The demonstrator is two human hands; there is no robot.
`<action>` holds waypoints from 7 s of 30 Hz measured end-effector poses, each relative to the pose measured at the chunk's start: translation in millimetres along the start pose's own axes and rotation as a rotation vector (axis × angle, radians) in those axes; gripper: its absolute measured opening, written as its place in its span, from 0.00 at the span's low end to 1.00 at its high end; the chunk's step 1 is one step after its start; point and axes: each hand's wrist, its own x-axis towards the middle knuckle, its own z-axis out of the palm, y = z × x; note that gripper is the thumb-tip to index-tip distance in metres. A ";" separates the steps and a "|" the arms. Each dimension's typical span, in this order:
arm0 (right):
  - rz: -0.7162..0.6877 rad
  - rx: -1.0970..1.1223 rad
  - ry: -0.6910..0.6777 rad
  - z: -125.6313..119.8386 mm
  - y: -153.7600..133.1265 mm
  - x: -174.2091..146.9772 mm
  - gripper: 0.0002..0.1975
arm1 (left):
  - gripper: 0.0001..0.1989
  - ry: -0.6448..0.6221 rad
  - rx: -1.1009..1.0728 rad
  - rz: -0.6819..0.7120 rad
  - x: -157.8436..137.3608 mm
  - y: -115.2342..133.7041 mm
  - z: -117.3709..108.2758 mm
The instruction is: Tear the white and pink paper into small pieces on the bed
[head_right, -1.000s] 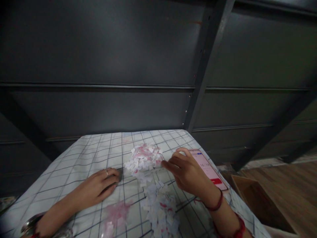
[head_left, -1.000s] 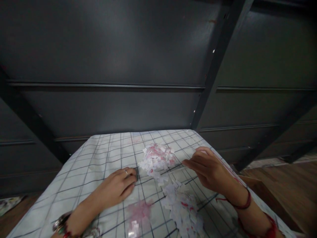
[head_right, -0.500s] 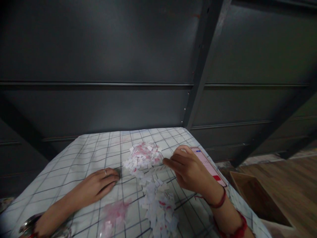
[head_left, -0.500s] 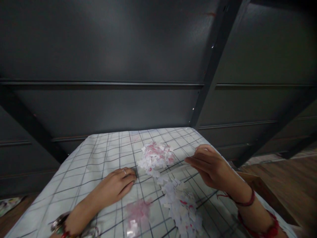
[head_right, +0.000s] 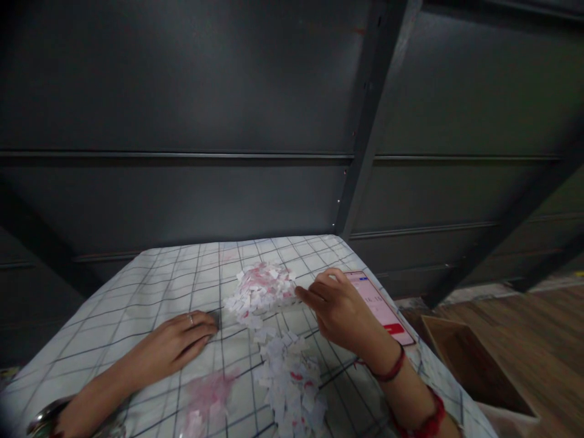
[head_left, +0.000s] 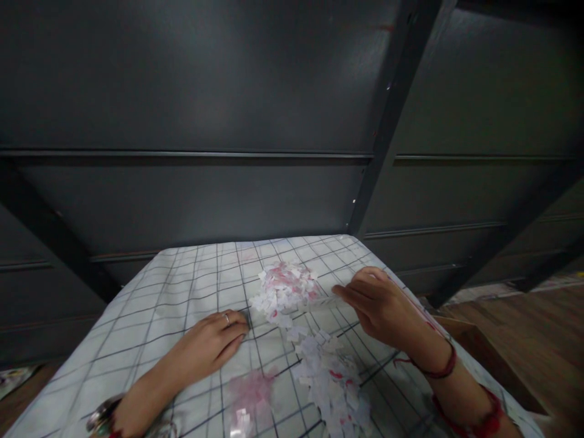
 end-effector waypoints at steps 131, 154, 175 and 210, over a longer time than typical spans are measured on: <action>-0.067 -0.126 -0.057 -30.1 -49.6 24.3 0.14 | 0.12 -0.001 -0.076 -0.068 -12.5 -6.9 -9.0; -0.053 -0.203 -0.083 -22.2 -49.0 26.8 0.16 | 0.12 0.011 -0.082 -0.070 -13.5 -7.3 -8.4; -0.053 -0.062 -0.037 -28.7 -59.3 24.7 0.13 | 0.12 -0.013 -0.078 -0.067 -13.0 -8.9 -6.8; -0.153 -0.074 -0.053 -15.3 -69.8 41.5 0.14 | 0.12 -0.020 -0.098 -0.090 -13.8 -7.2 -8.1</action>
